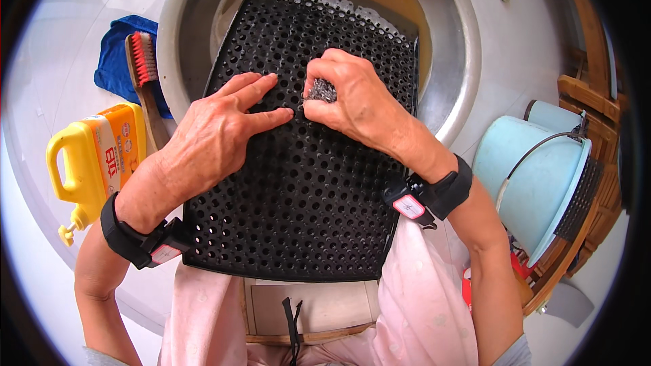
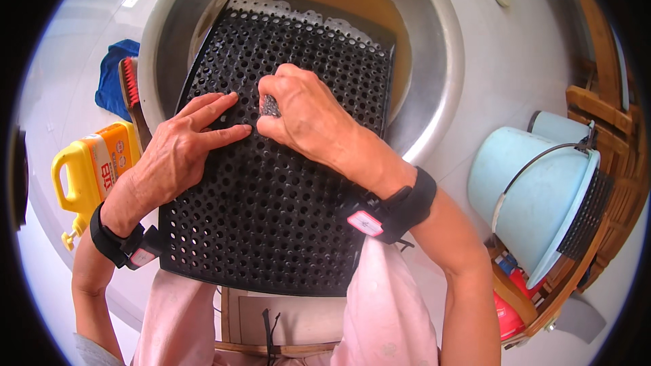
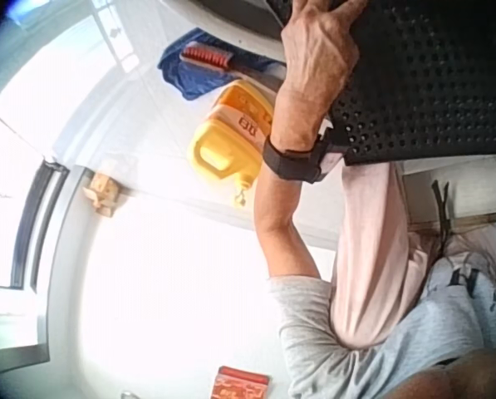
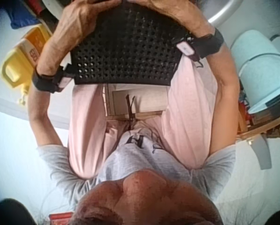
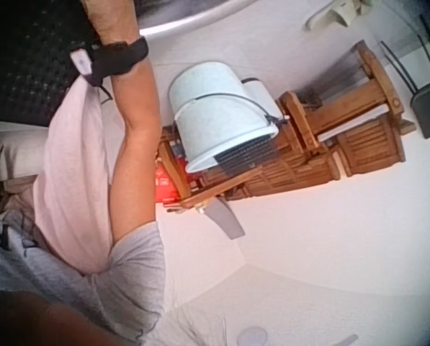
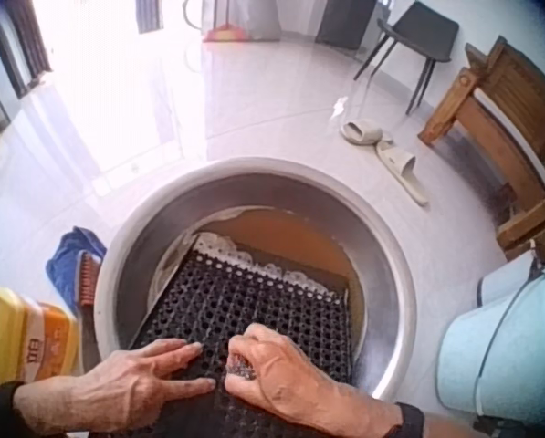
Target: Cleaning a black textured rubber mat using a steel wool scrubber and soapy water in a basin.
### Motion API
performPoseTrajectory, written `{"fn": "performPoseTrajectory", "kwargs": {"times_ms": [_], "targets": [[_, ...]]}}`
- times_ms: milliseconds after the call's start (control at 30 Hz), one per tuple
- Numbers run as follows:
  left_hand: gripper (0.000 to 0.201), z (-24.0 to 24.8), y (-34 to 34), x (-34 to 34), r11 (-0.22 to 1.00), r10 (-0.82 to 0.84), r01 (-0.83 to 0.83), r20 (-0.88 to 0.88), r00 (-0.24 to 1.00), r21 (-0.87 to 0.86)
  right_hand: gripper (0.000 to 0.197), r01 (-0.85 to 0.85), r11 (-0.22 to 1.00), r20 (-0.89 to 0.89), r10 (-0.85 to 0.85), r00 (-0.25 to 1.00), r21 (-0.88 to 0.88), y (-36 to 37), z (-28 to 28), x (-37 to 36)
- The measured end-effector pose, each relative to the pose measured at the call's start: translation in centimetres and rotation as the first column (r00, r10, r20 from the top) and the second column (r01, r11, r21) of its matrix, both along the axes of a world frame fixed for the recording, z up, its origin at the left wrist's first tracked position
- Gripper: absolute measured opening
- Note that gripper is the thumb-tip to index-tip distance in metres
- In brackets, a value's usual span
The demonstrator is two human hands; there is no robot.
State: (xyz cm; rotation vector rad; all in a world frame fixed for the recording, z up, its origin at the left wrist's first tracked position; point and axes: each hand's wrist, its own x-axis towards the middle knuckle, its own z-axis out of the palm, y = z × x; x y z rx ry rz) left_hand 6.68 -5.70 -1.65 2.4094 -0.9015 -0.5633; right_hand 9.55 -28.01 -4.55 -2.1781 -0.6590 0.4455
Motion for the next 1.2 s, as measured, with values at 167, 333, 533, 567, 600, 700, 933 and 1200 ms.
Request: {"fn": "performPoseTrajectory", "kwargs": {"times_ms": [167,333,533,567,600,700,933,1200], "targets": [[0.061,-0.1,0.1,-0.1,1.000,0.018,-0.018,-0.001,1.000,0.004,0.020,-0.103,0.989,0.064,0.096,0.993,0.108,-0.6,-0.3,-0.6],[0.062,0.0,0.0,-0.1,1.000,0.014,-0.014,-0.004,1.000,0.003,0.018,-0.144,0.985,0.060,0.138,0.989,0.096,-0.8,-0.1,-0.4],[0.064,-0.2,-0.2,-0.4,0.999,-0.014,0.012,0.059,0.998,0.036,0.018,-0.135,0.984,0.070,0.128,0.989,0.118,-1.0,-1.2,-0.3],[0.064,-0.3,-0.1,-0.5,0.999,-0.018,0.015,0.072,0.997,0.042,0.019,-0.158,0.981,0.057,0.152,0.987,0.112,-0.9,-1.0,-0.2],[0.063,-0.4,-0.1,-0.5,0.999,-0.020,0.016,0.086,0.996,0.041,0.019,-0.182,0.978,0.044,0.178,0.983,0.099,-1.0,-0.7,-0.2],[0.063,-0.3,-0.3,-0.4,0.999,-0.021,0.017,0.091,0.996,0.036,0.023,-0.238,0.971,0.144,0.238,0.961,-0.012,-1.9,0.6,-0.1],[0.061,-0.2,-0.3,-0.5,1.000,0.001,-0.003,0.083,0.997,0.023,0.034,-0.071,0.983,-0.077,0.084,0.993,0.168,-2.0,1.2,0.1],[0.048,-0.1,-1.4,-0.4,0.986,0.044,-0.030,0.084,0.995,-0.167,0.032,-0.192,0.974,-0.048,0.199,0.979,0.120,-1.7,0.4,0.3]]}}
